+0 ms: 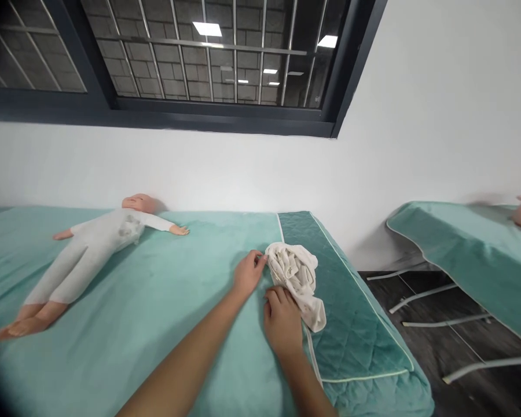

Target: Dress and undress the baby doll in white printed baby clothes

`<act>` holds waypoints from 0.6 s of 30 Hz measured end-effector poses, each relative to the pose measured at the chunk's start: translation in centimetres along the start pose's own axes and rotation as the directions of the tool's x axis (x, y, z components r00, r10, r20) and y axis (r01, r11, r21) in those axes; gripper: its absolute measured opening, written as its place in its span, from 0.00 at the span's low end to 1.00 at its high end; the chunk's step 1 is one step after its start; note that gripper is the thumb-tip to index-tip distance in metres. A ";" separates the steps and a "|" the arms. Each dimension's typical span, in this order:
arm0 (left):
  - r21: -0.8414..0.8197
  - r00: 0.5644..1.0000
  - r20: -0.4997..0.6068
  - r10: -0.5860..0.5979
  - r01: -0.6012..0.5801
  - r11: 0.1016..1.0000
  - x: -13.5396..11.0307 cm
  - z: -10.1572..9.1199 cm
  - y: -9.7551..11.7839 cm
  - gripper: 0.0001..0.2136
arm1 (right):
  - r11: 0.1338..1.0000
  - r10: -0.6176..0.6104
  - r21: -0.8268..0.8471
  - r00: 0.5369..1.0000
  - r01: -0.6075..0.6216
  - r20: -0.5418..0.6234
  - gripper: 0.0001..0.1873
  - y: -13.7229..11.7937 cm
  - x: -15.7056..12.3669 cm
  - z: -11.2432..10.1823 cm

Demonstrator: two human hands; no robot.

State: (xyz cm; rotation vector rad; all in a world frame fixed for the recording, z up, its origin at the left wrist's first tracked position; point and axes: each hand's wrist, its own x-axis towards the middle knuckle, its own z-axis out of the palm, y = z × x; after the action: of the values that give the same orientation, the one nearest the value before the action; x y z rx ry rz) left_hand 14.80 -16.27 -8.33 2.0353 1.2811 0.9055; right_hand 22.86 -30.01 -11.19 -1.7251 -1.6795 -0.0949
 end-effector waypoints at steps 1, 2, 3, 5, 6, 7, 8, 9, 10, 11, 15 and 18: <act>-0.015 1.000 -0.003 0.003 -0.003 1.000 0.9 0.3 -0.1 0.17 | 1.000 0.003 0.007 1.000 -0.003 0.006 0.11 0.0 0.0 0.1; -0.029 1.000 -0.003 0.006 -0.006 1.000 1.8 0.5 -0.2 0.18 | 1.000 0.006 0.013 1.000 -0.006 0.011 0.12 0.0 0.0 0.1; -0.043 1.000 0.001 0.011 -0.011 0.999 2.6 0.7 -0.2 0.18 | 1.000 0.009 0.015 1.000 -0.010 0.014 0.12 0.0 0.0 0.2; -0.070 0.999 0.020 0.029 -0.028 0.997 4.1 1.1 -0.3 0.17 | 1.000 0.017 0.010 1.000 -0.017 0.017 0.12 0.1 0.0 0.4; -0.086 0.999 0.035 0.042 -0.039 0.996 4.7 1.2 -0.3 0.17 | 1.000 0.020 0.007 1.000 -0.021 0.015 0.12 0.1 0.0 0.4; -0.104 0.997 0.054 0.057 -0.051 0.993 5.2 1.3 -0.3 0.17 | 1.000 0.022 0.005 1.000 -0.022 0.013 0.12 0.1 0.0 0.5; -0.122 0.994 0.076 0.072 -0.062 0.991 5.5 1.4 -0.3 0.16 | 1.000 0.022 0.006 1.000 -0.022 0.011 0.13 0.1 0.0 0.5; -0.143 0.991 0.099 0.087 -0.072 0.987 5.7 1.4 -0.2 0.15 | 1.000 0.021 0.009 1.000 -0.021 0.011 0.13 0.1 0.1 0.5; -0.165 0.988 0.120 0.101 -0.081 0.983 5.8 1.4 -0.2 0.14 | 1.000 0.020 0.013 1.000 -0.020 0.011 0.13 0.0 0.1 0.5; -0.188 0.984 0.138 0.115 -0.088 0.978 5.8 1.3 -0.2 0.13 | 1.000 0.020 0.019 1.000 -0.020 0.013 0.13 0.0 0.1 0.5; -0.294 0.976 0.157 0.154 -0.102 0.950 5.0 0.8 -0.2 0.10 | 0.997 0.012 0.072 1.000 -0.014 0.022 0.14 0.2 0.1 0.5; -0.374 0.982 0.137 0.131 -0.071 0.925 3.6 0.3 -0.3 0.11 | 0.981 0.026 0.192 0.999 -0.018 -0.036 0.15 0.0 0.2 0.1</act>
State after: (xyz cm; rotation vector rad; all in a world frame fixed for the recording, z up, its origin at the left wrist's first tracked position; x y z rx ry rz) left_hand 16.01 -12.88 -7.81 1.8432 0.8515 0.9296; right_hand 22.85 -29.77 -11.12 -1.5879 -1.5871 0.0427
